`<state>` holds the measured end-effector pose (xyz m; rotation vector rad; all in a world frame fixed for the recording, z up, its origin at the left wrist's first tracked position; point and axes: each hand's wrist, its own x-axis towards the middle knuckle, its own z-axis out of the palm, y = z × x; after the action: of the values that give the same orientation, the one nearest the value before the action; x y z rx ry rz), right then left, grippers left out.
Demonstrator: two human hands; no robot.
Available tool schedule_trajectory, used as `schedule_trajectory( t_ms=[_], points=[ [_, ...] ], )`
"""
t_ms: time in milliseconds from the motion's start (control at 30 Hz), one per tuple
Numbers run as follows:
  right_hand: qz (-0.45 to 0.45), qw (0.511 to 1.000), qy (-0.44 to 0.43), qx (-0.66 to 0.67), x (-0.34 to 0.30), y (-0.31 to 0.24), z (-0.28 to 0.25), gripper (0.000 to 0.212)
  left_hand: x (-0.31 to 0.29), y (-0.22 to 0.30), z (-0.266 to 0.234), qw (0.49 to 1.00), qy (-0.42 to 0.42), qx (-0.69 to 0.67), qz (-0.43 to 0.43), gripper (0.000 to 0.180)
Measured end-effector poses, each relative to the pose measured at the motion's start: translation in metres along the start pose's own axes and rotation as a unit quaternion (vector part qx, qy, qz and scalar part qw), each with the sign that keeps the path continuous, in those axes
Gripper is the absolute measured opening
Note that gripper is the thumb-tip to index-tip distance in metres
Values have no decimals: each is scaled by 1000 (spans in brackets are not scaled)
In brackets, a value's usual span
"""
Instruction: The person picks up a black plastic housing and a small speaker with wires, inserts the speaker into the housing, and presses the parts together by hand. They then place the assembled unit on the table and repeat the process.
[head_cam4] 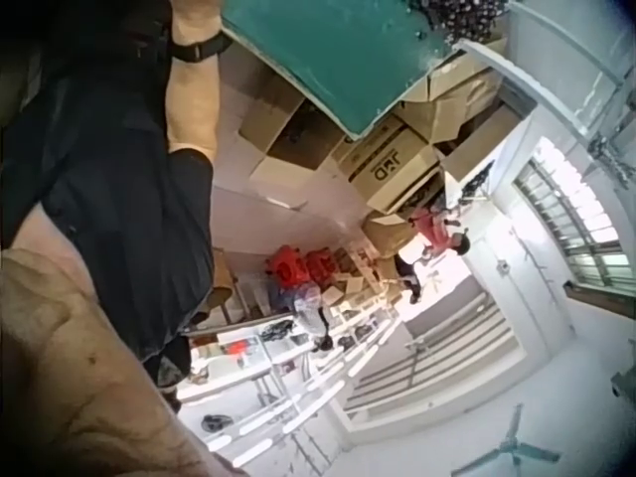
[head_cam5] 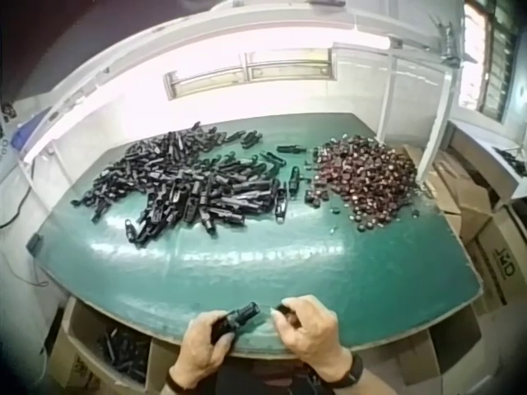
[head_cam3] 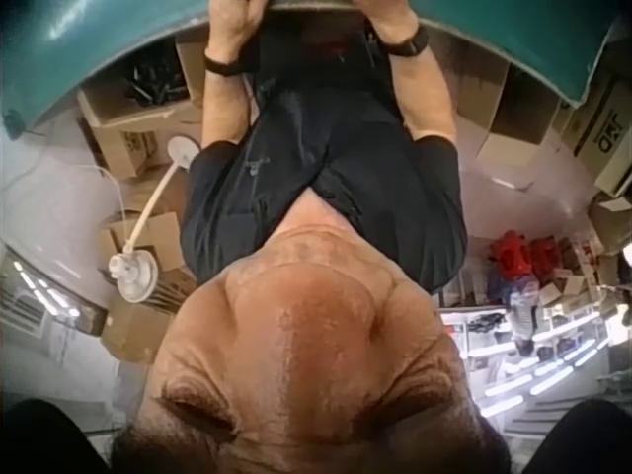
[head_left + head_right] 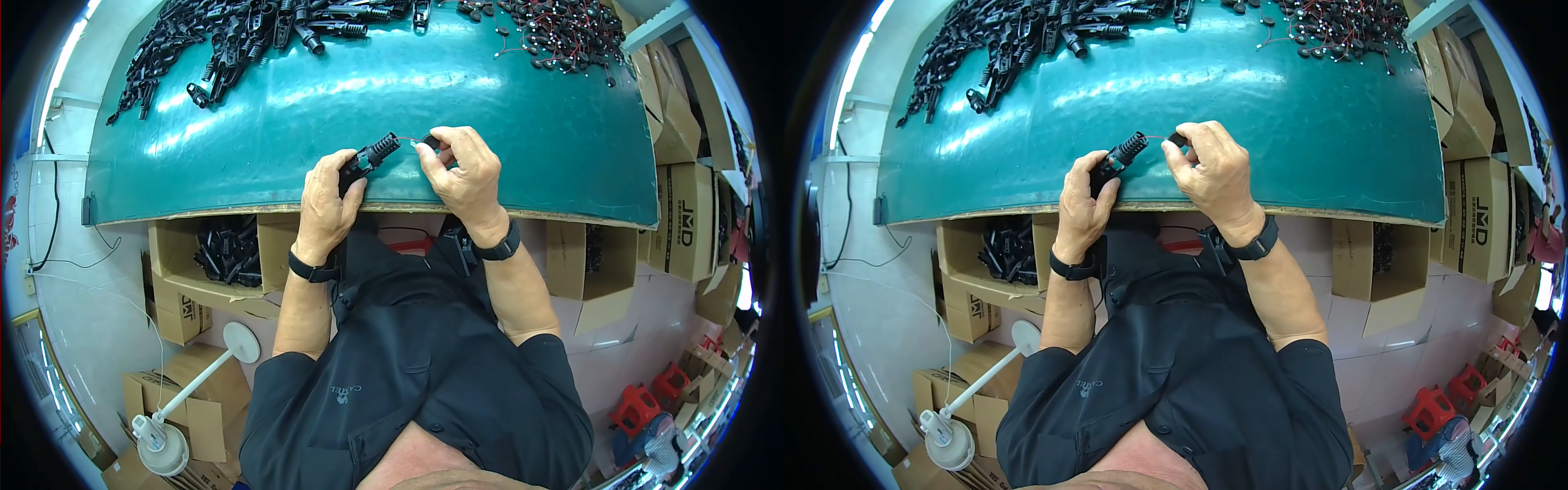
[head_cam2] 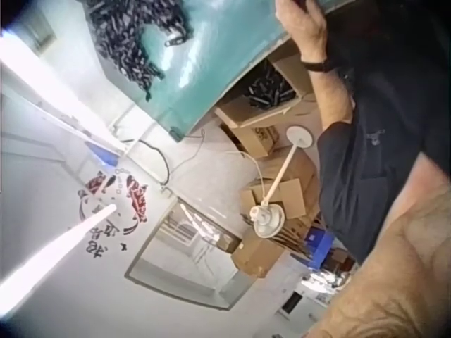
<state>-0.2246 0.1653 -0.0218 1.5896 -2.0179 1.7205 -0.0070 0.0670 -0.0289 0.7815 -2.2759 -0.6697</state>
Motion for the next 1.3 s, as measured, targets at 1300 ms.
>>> schedule_trajectory(
  t_ms=[1300],
  points=[
    [-6,998,-59,21,-2,-3,-2,25,2,1,1,1000,18,-18,7,51]
  ],
)
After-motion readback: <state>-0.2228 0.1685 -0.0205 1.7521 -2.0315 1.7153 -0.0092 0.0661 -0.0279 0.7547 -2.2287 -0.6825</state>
